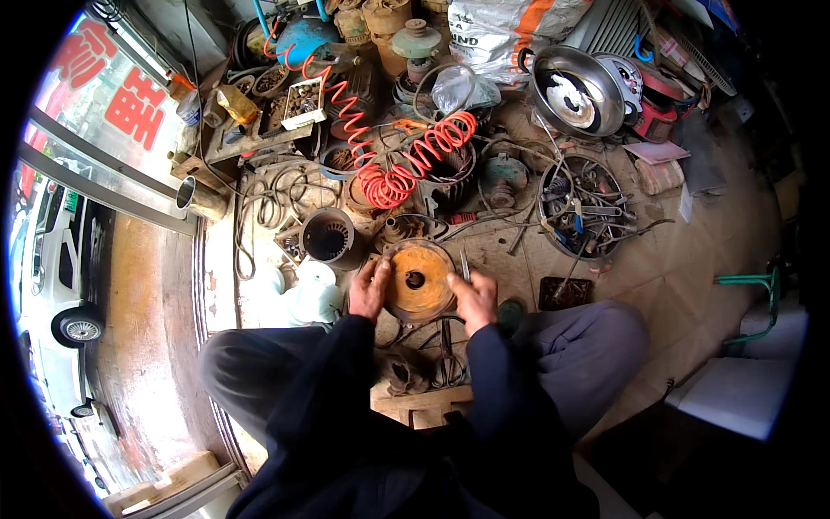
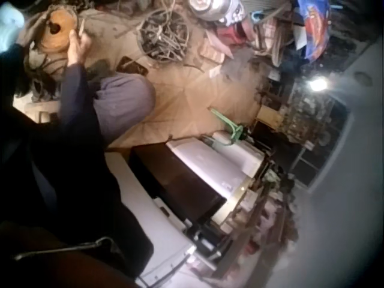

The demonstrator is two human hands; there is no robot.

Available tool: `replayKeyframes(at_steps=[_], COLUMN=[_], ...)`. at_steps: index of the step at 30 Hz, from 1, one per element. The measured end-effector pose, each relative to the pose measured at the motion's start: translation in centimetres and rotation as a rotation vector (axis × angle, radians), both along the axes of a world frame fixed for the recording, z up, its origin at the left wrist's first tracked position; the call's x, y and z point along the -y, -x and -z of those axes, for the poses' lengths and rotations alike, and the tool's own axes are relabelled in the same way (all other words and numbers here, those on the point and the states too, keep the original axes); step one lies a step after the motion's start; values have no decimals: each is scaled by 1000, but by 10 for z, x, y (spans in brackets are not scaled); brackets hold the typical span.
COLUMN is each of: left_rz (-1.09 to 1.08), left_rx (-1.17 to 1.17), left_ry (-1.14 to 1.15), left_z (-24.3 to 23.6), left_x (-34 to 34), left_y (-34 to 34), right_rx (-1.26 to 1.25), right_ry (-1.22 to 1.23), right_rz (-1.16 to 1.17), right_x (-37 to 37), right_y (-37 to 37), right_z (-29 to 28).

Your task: The person sits on the floor and works on a rusty mechanical part placed on a small wooden stool. They use a metal tool to scrape and clean the surface of the part, then use a hammer to tap it. The person continues to scrape and adjust the part with the tool throughout the video.

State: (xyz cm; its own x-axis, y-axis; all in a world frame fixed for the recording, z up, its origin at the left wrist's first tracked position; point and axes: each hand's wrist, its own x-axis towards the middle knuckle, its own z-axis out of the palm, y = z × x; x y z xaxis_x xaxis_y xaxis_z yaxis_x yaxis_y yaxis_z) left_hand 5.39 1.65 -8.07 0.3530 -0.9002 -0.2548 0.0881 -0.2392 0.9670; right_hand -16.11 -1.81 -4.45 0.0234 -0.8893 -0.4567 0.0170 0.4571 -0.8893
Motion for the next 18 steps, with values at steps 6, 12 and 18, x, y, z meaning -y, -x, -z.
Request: replayKeyframes(at_steps=[6, 12, 18], left_rz=[-221, -75, -20], left_rx=[134, 356, 473], left_ry=[-19, -44, 6], left_z=[-3, -14, -12], left_x=[-23, -12, 36], left_y=[54, 27, 24], right_rx=[-154, -437, -363], right_ry=[235, 266, -31], right_rz=[-218, 406, -39], right_x=[68, 13, -50], right_y=[13, 41, 63], right_z=[-6, 41, 57])
